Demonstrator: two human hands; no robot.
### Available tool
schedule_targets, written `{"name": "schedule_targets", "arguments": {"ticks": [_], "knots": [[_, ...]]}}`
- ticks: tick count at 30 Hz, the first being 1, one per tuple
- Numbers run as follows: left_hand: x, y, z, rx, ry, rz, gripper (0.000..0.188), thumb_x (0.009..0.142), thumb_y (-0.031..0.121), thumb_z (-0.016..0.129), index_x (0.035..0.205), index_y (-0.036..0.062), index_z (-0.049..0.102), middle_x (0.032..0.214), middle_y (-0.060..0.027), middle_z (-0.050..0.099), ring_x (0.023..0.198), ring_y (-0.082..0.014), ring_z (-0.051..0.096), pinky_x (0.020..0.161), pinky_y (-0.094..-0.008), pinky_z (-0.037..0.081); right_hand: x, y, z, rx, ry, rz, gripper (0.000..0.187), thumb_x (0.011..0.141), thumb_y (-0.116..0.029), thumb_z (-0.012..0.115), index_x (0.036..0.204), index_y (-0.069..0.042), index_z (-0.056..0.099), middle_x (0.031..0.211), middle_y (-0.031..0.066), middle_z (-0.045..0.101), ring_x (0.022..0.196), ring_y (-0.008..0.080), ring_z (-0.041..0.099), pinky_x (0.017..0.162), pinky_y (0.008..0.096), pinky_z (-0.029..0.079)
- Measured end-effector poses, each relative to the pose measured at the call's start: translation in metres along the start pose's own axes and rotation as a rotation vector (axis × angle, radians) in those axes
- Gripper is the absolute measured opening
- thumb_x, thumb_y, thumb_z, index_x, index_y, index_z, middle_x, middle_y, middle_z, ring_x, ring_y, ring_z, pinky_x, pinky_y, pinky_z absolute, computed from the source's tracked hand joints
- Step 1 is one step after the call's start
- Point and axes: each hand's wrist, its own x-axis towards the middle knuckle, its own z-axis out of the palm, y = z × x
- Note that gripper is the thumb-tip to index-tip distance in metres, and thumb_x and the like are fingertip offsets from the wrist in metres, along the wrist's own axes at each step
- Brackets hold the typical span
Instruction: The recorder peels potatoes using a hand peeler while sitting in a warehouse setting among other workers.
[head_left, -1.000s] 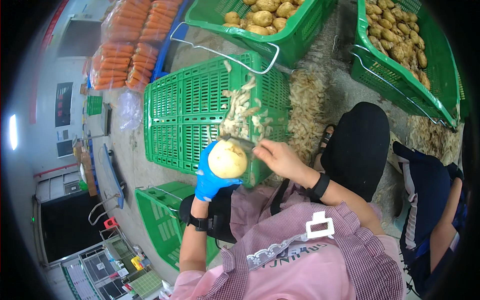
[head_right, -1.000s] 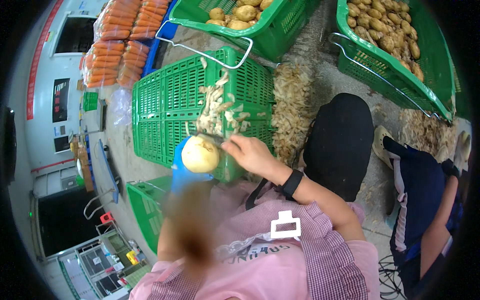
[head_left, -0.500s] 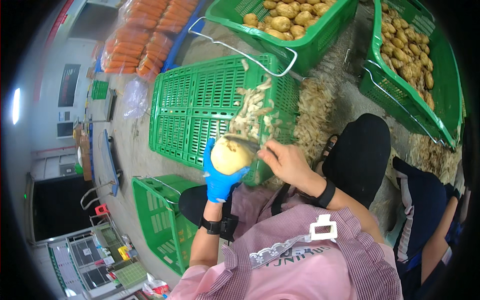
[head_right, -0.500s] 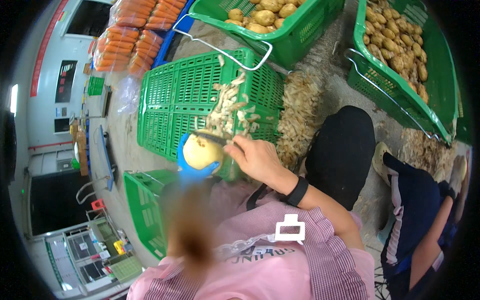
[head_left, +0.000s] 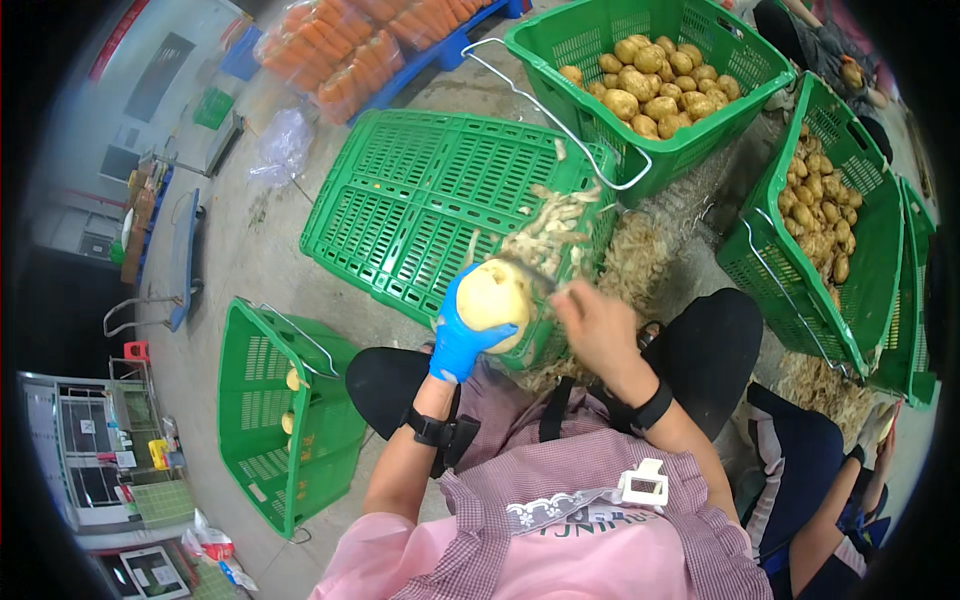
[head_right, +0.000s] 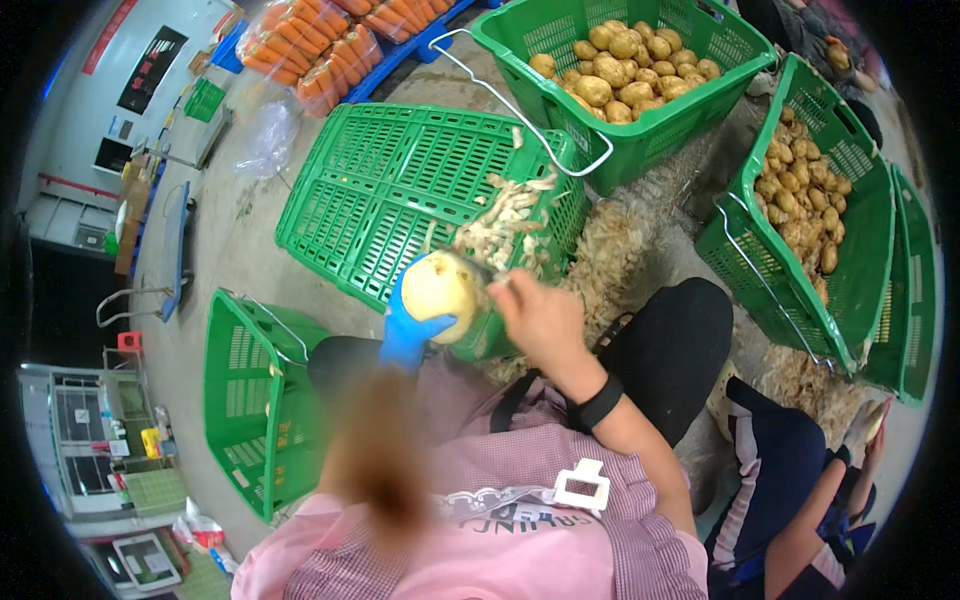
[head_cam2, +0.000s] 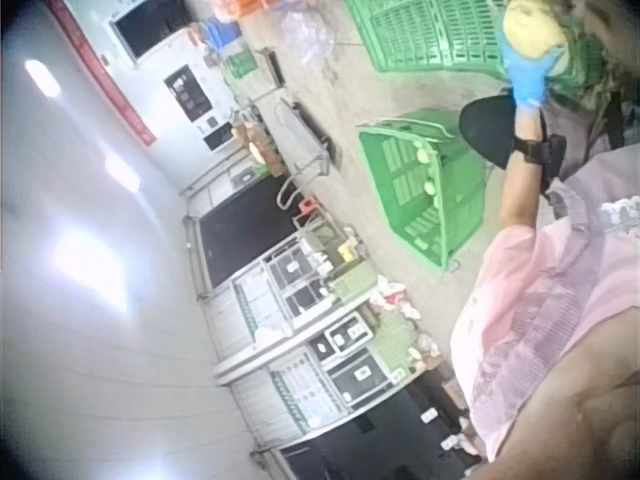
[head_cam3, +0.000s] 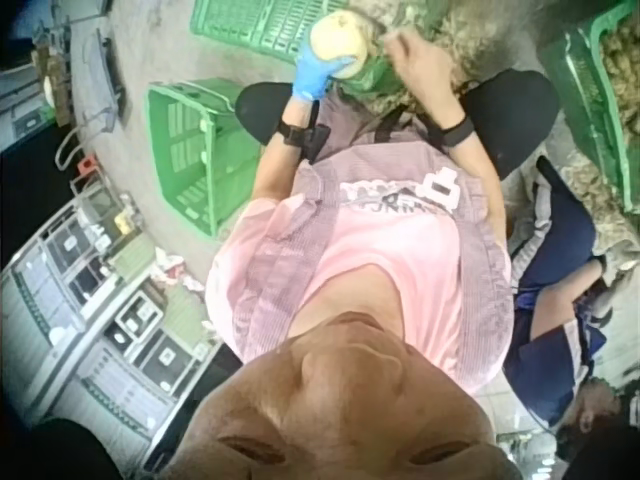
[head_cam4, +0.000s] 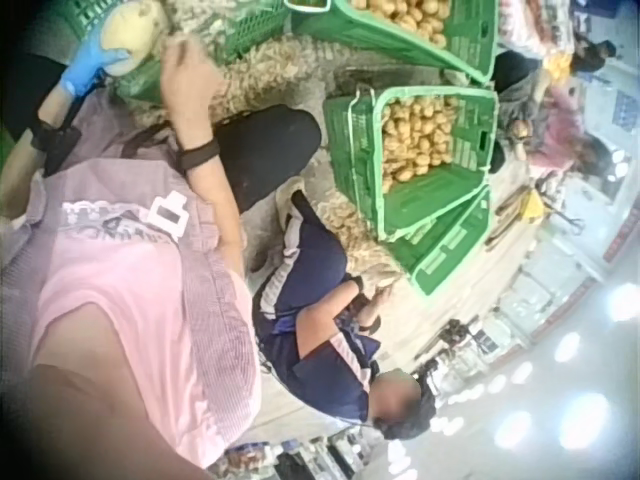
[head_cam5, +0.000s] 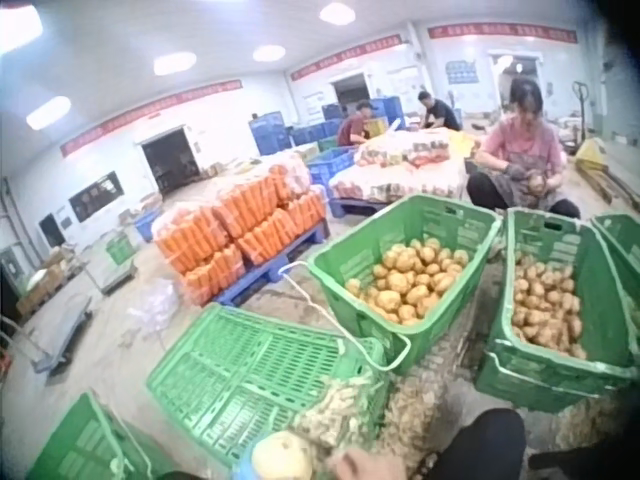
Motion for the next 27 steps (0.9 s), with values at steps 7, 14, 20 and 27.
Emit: {"name": "schedule_targets", "arguments": {"ticks": [7,14,20,27], "knots": [[-0.027,-0.016,0.016,-0.86,-0.081,-0.187,0.072,0.061,0.013,0.068,0.123,0.002,0.034,0.116,-0.0118,0.047,0.103,-0.0248,0.049,0.087,-0.0363,0.042,0.012,0.011,-0.004,-0.223,-0.059,-0.021,0.026,0.078,-0.034,0.054,0.07,-0.01,0.049,0.049,0.0078,0.051,0.046,0.0282,0.053,0.04,0.0367,0.039],[-0.04,-0.049,0.009,-1.041,-0.082,-0.205,0.074,0.061,0.016,0.07,0.124,0.0035,0.033,0.119,-0.0119,0.045,0.106,-0.0259,0.048,0.089,-0.0384,0.041,0.006,0.008,-0.009,-0.272,-0.062,-0.012,0.025,0.078,-0.031,0.055,0.068,-0.009,0.049,0.048,0.0091,0.05,0.045,0.0298,0.052,0.04,0.0376,0.039],[-0.052,-0.02,0.006,-1.114,-0.17,-0.172,0.077,0.059,0.017,0.072,0.124,0.0035,0.032,0.117,-0.0124,0.047,0.105,-0.0245,0.049,0.089,-0.0371,0.041,-0.016,-0.046,-0.015,-0.134,-0.157,-0.34,0.024,0.075,-0.029,0.06,0.068,-0.009,0.048,0.048,0.0105,0.048,0.045,0.0306,0.051,0.04,0.0383,0.038],[-0.053,-0.001,0.005,-1.051,-0.174,-0.232,0.078,0.057,0.016,0.073,0.123,0.0024,0.034,0.114,-0.011,0.049,0.102,-0.0229,0.051,0.087,-0.036,0.043,-0.015,-0.051,-0.032,-0.156,-0.219,-0.278,0.021,0.077,-0.03,0.057,0.071,-0.01,0.052,0.049,0.0109,0.05,0.047,0.031,0.053,0.041,0.0384,0.039]]}}
